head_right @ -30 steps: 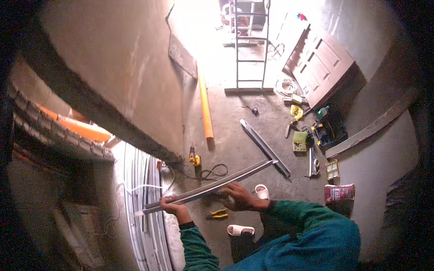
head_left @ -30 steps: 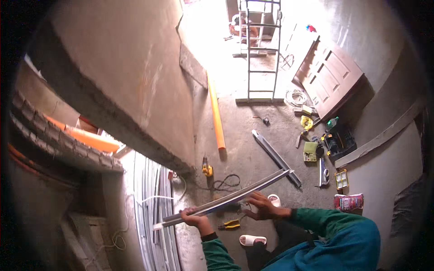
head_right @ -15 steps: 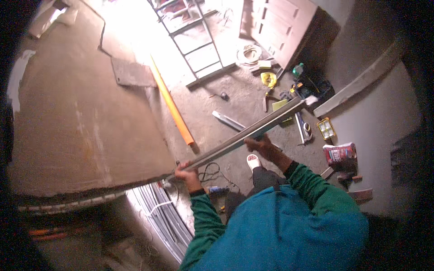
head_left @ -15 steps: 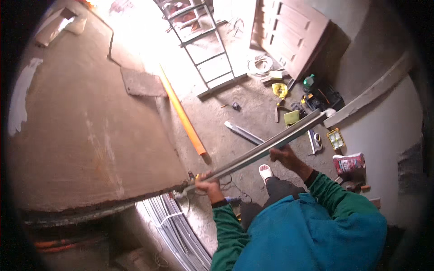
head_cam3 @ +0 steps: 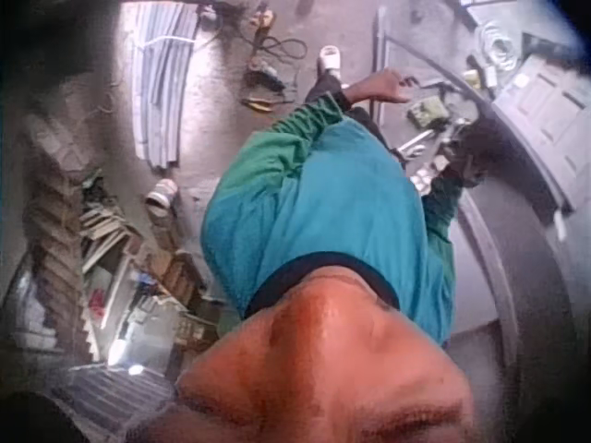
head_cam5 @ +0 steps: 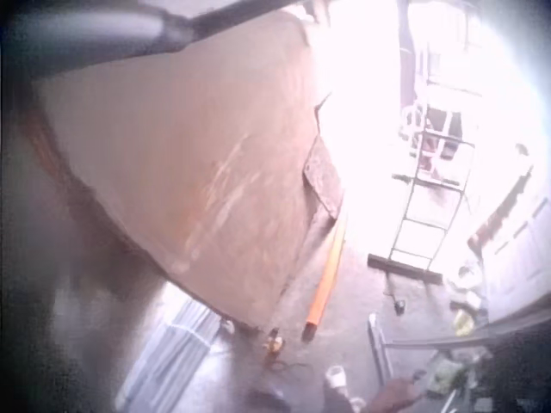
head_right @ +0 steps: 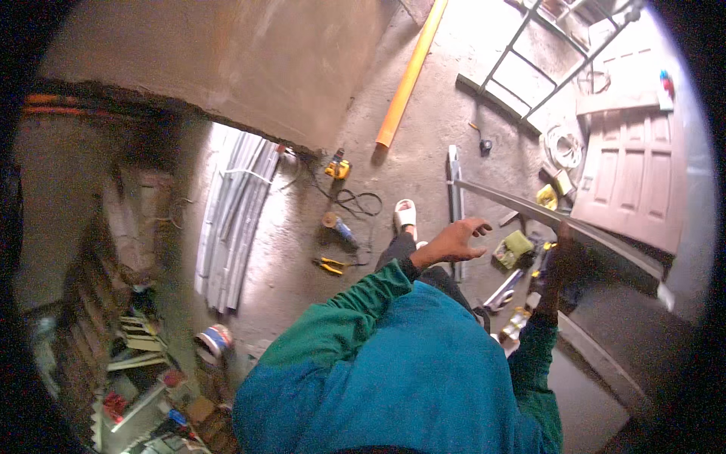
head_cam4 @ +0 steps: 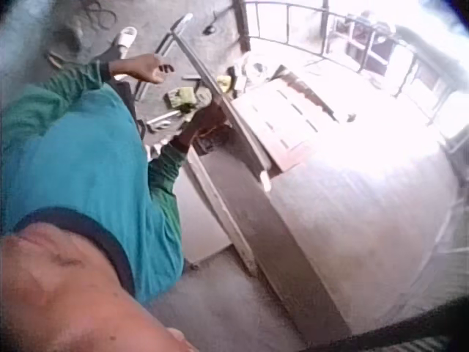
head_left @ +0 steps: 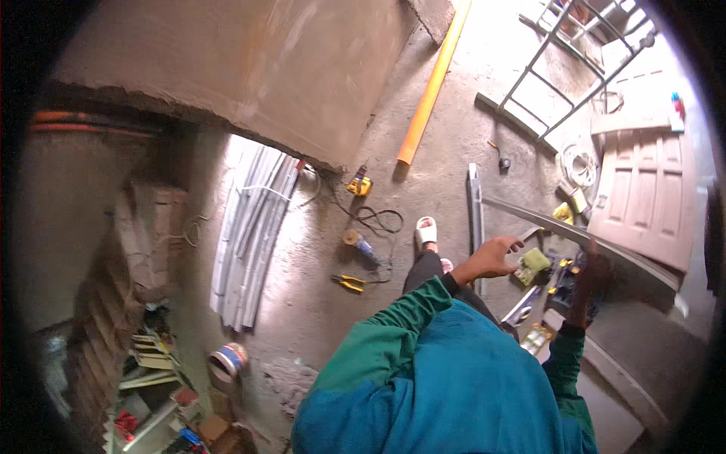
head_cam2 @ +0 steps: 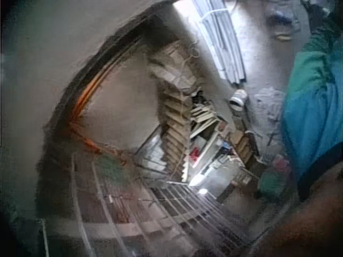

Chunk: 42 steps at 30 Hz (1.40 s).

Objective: The person cuts a metal stud with an angle grinder, trims the edge with pliers, and then climbs a ladder to secure the frame piece to the ceiling using a power drill.

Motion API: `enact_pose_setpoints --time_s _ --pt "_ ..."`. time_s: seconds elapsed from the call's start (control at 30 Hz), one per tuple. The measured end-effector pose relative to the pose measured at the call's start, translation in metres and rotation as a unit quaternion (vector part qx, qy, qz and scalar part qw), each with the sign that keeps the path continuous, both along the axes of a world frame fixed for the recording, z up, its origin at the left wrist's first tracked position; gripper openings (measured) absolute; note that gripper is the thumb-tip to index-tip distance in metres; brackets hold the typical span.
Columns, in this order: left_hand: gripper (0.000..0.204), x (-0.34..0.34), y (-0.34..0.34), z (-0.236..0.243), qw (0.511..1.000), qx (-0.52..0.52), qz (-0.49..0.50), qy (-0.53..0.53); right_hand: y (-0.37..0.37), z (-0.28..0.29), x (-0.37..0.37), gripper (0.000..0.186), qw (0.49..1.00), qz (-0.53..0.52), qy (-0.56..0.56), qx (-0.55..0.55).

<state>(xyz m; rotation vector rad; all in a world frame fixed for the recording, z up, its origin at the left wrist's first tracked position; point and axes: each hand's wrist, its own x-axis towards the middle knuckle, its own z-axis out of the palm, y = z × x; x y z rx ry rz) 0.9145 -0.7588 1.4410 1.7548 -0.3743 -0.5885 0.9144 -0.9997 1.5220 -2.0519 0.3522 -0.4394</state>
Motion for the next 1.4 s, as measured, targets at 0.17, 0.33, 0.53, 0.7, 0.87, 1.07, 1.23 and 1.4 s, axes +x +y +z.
enact_pose_setpoints --time_s 0.17,0.33,0.53,0.7,0.87,1.07,1.23,1.4 --pt "0.052 0.075 0.046 0.000 0.967 -0.082 0.176 -0.163 0.079 -0.026 0.148 0.021 0.976 0.111 -0.038 -0.181" --pt "0.050 0.140 0.145 -0.009 0.954 0.084 0.278 -0.078 0.169 0.018 0.260 0.042 0.950 0.197 -0.060 -0.232" --pt "0.058 0.184 0.168 -0.042 0.919 0.107 0.373 -0.071 0.244 -0.019 0.323 0.045 0.900 0.345 -0.065 -0.257" --pt "0.071 0.206 0.164 -0.110 0.772 0.185 0.583 -0.175 0.338 -0.106 0.328 0.044 0.823 0.501 -0.028 -0.265" --pt "0.045 0.158 0.205 -0.178 0.755 0.315 0.576 0.005 0.396 -0.161 0.287 0.045 0.698 0.682 -0.030 -0.215" --pt "0.034 0.117 0.269 -0.161 0.809 0.221 0.541 -0.064 0.414 -0.180 0.266 0.060 0.670 0.708 0.093 -0.202" --pt "0.031 0.110 0.299 -0.154 0.866 0.227 0.443 0.048 0.403 -0.201 0.272 0.065 0.705 0.659 0.202 -0.166" --pt "0.036 0.064 0.320 -0.168 0.813 0.239 0.504 0.164 0.418 -0.245 0.242 0.053 0.676 0.664 0.287 -0.137"
